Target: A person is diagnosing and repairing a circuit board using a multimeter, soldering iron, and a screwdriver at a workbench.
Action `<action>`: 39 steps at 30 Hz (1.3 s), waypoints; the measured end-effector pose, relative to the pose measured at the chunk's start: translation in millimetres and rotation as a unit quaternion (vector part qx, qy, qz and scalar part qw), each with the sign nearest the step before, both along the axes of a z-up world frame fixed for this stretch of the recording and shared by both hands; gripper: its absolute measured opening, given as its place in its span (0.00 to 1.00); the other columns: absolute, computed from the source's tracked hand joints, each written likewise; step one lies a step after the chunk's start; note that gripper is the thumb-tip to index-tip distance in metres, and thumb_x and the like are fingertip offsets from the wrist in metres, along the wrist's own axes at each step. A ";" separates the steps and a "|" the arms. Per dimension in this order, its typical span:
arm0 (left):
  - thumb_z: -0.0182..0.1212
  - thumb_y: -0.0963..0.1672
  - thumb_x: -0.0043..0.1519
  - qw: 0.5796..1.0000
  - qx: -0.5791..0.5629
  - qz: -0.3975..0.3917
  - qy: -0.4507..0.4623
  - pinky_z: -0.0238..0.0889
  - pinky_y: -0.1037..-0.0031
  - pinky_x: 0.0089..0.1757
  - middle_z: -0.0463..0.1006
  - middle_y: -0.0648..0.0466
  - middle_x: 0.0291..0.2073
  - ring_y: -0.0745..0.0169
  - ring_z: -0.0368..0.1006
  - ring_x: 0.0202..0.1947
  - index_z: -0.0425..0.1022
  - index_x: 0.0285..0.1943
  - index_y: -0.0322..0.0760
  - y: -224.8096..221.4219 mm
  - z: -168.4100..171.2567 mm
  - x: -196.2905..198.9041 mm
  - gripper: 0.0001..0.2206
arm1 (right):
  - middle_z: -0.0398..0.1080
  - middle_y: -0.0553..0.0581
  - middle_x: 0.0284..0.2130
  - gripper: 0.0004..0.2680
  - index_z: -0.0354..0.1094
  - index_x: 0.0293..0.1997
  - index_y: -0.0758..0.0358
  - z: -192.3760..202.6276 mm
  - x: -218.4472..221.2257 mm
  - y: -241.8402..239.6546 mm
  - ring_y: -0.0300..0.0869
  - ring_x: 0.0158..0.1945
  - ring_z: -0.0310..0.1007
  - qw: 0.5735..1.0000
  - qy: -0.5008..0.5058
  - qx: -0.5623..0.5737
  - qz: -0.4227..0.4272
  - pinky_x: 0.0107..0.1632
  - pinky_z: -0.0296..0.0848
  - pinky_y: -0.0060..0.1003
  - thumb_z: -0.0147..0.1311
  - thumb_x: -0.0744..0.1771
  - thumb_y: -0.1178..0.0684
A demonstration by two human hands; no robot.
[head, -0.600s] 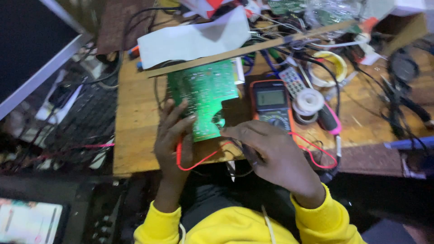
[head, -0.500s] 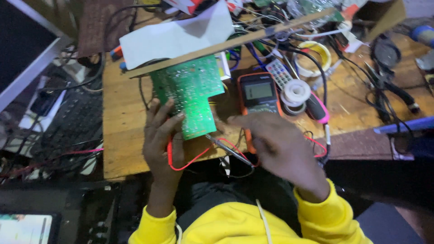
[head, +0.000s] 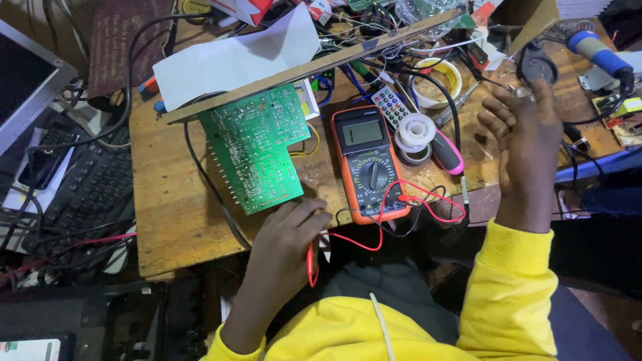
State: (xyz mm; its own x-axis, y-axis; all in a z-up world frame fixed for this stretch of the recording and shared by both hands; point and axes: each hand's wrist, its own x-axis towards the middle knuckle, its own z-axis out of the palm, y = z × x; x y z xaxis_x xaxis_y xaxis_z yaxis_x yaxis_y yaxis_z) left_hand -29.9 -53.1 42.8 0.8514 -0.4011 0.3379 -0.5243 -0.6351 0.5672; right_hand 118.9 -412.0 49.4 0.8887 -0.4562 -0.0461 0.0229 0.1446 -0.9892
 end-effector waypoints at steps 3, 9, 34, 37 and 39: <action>0.61 0.38 0.58 0.999 0.031 0.026 0.006 0.67 0.58 0.49 0.79 0.43 0.61 0.37 0.76 0.53 0.76 0.52 0.35 1.5 -20.4 5.2 0.13 | 0.82 0.57 0.60 0.27 0.50 0.80 0.57 16.9 -2.2 1.5 0.41 0.60 0.89 1.000 -0.008 -0.007 -0.021 0.61 0.93 0.30 0.52 0.71 0.40; 0.57 0.38 0.66 0.998 -0.025 0.012 0.063 0.71 0.54 0.47 0.77 0.46 0.67 0.37 0.80 0.58 0.76 0.63 0.34 9.4 -20.3 3.6 0.16 | 0.79 0.59 0.47 0.14 0.69 0.56 0.55 4.9 47.0 -35.7 0.44 0.49 0.88 0.989 -0.117 0.032 -0.088 0.52 0.93 0.32 0.57 0.68 0.41; 0.57 0.37 0.61 0.998 -0.036 0.017 0.051 0.72 0.55 0.55 0.77 0.50 0.70 0.44 0.77 0.65 0.76 0.69 0.40 20.5 -44.9 -0.2 0.24 | 0.76 0.56 0.36 0.08 0.74 0.54 0.61 3.4 -40.6 -25.6 0.37 0.31 0.71 0.944 0.142 -0.296 0.040 0.30 0.62 0.29 0.45 0.77 0.59; 0.56 0.36 0.62 0.998 -0.046 0.016 0.044 0.72 0.58 0.54 0.78 0.48 0.69 0.44 0.79 0.64 0.77 0.66 0.38 20.5 -48.2 -2.2 0.22 | 0.78 0.56 0.37 0.10 0.78 0.52 0.59 -35.8 -38.3 -80.2 0.38 0.36 0.78 0.899 0.123 -0.418 -0.033 0.34 0.77 0.34 0.48 0.73 0.63; 0.58 0.37 0.60 0.999 -0.019 0.029 0.041 0.73 0.56 0.51 0.80 0.50 0.67 0.45 0.80 0.60 0.77 0.68 0.41 21.2 -54.2 -2.6 0.25 | 0.80 0.57 0.39 0.12 0.81 0.58 0.59 -45.8 -30.8 -112.3 0.40 0.31 0.81 0.873 0.058 -0.472 -0.105 0.28 0.75 0.33 0.51 0.72 0.63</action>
State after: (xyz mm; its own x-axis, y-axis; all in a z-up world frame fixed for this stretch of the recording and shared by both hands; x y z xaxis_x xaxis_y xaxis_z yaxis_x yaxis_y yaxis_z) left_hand -32.6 -32.0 -11.4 0.8983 -0.3384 0.2803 -0.4381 -0.6405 0.6308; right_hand 88.1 -524.3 3.6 0.7956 -0.4916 0.3540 -0.1579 -0.7325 -0.6622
